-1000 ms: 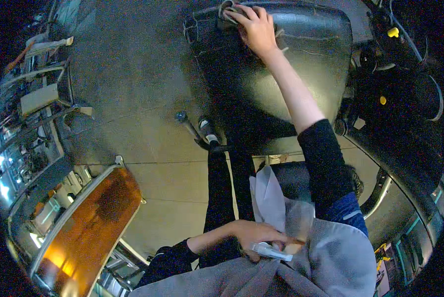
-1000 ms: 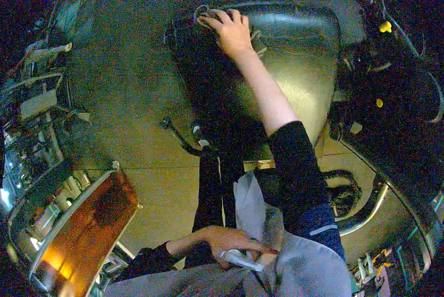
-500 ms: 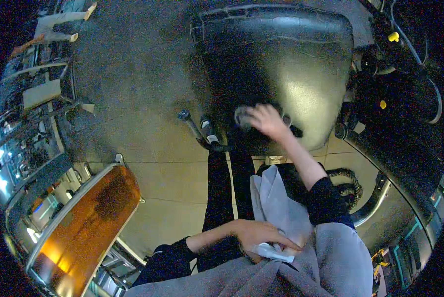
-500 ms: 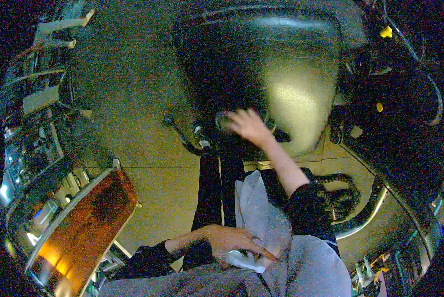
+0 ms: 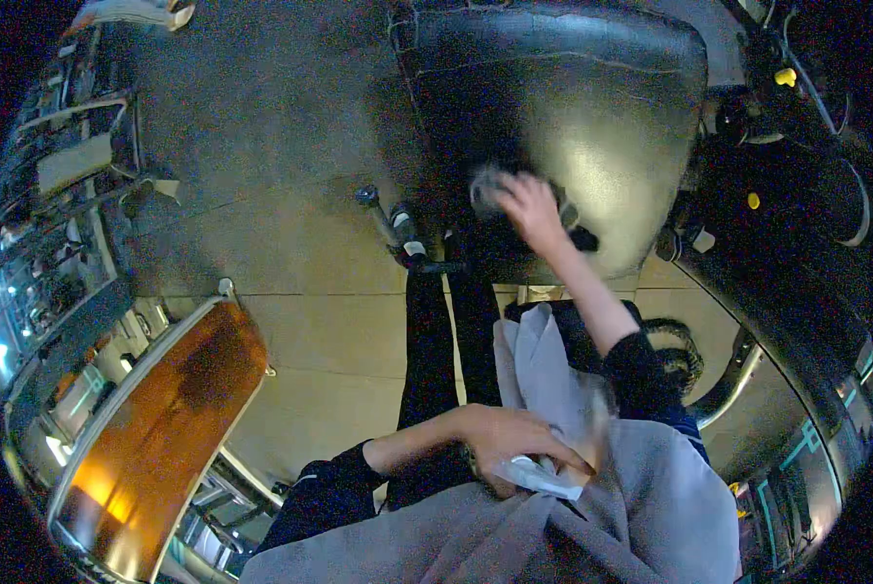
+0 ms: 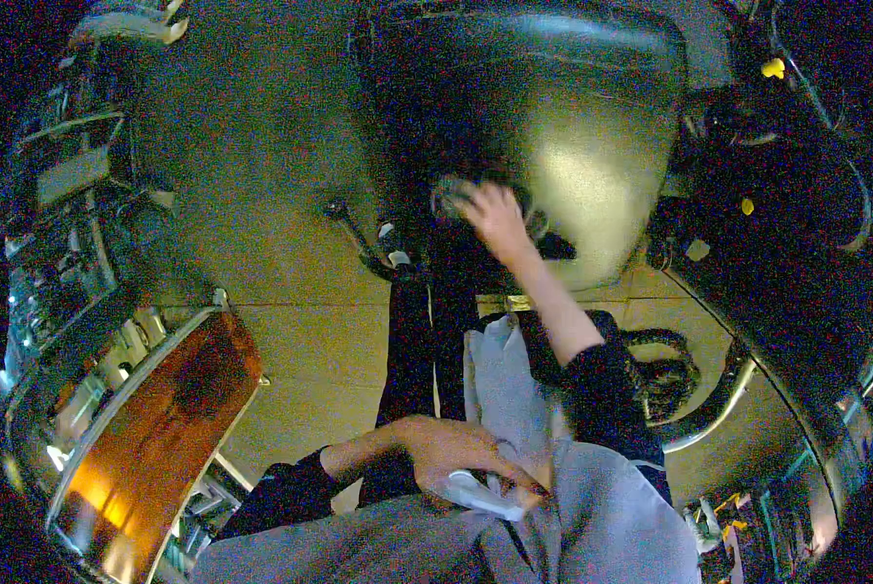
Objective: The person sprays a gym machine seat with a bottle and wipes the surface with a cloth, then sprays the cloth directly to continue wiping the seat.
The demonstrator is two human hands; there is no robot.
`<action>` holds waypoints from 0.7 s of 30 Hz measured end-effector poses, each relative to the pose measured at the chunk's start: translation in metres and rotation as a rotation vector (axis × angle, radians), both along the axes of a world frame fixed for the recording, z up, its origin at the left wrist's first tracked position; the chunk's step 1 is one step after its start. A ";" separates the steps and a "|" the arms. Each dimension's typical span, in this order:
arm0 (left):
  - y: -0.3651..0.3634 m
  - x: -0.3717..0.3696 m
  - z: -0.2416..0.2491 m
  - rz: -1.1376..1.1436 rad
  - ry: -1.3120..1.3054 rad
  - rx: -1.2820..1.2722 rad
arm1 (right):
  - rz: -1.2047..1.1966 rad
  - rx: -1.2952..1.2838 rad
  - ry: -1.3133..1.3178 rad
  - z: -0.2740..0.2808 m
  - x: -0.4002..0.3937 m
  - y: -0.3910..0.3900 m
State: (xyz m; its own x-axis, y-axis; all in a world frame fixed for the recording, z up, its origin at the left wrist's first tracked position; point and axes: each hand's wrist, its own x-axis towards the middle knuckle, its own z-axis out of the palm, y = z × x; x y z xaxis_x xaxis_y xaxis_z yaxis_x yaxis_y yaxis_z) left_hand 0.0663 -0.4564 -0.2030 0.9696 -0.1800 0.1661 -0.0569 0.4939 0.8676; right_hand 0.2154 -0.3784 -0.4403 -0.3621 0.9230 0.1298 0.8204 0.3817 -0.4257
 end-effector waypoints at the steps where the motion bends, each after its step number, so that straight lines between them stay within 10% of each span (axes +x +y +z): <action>1: 0.003 0.000 0.002 -0.015 0.018 0.001 | 0.042 -0.013 0.002 -0.012 0.000 -0.026; 5: 0.001 -0.005 0.004 -0.028 0.043 -0.028 | 0.194 0.006 -0.134 0.005 0.016 0.004; 11: -0.002 -0.008 0.001 -0.036 0.036 -0.162 | -0.225 0.335 -0.258 0.049 0.024 0.186; 21: 0.007 0.000 0.000 -0.002 -0.072 0.019 | -0.067 -0.093 -0.126 -0.003 -0.023 -0.035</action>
State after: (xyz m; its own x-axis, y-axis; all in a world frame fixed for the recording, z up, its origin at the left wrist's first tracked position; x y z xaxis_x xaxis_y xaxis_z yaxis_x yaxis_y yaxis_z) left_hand 0.0661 -0.4492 -0.2025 0.9548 -0.1858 0.2320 -0.1187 0.4772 0.8707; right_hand 0.1927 -0.4133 -0.4433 -0.3075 0.9515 -0.0001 0.8916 0.2881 -0.3494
